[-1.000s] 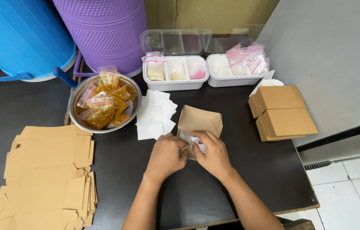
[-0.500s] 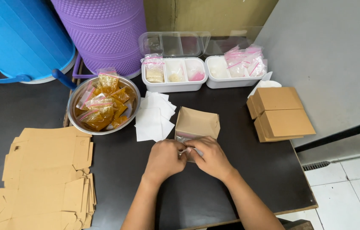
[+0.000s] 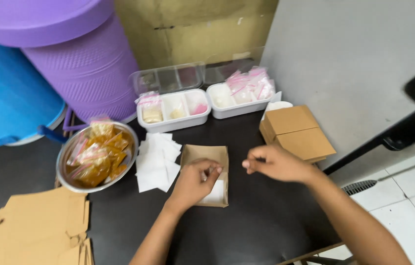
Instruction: The person folds a flat cardboard piece into a small box, places a white paper inside, then adds two small sealed plastic bags containing white and yellow substances. The person closes the box and sets it aside, then begins folding another flat cardboard piece.
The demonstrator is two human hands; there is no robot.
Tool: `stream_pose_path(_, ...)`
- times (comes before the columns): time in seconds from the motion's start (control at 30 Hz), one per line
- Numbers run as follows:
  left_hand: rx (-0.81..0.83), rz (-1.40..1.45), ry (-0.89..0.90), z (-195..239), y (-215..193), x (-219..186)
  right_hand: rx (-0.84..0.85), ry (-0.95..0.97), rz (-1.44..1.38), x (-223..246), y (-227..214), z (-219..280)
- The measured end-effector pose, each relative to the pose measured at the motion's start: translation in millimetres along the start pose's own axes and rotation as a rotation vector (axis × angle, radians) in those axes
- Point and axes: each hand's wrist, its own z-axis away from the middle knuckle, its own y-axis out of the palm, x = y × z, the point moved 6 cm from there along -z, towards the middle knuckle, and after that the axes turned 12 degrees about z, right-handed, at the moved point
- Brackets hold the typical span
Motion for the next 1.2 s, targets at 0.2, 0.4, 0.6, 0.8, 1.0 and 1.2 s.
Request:
stream_pose_path(0.2, 0.05, -0.098, 0.072, -139.8, 28.4, 33.3, 0.102, 0.106, -0.044, -84.0, -32.3, -77.3)
stream_pose_path(0.4, -0.031, -0.516, -0.219, -248.3, 39.4, 80.3, -0.23, 0.219, 0.275, -159.9, -74.9, -167.3)
stream_pose_path(0.6, -0.077, -0.53, -0.199, -286.6, 50.5, 107.6, -0.2, 0.314, 0.307, -213.1, -80.6, -213.5)
stream_pose_path(0.8, -0.093, -0.549, 0.033, -279.6, 61.6, 89.9, -0.315, 0.295, 0.318, -175.8, -93.7, -196.1)
stream_pose_path(1.0, -0.121, -0.56, 0.252, -233.3, 55.1, 22.3, -0.521, 0.046, 0.555, -111.6, -106.0, -167.8)
stream_pose_path(1.2, -0.246, 0.024, 0.157, -139.4, 22.9, -46.5, -0.476, -0.07, 0.052, -38.5, -87.1, -104.8)
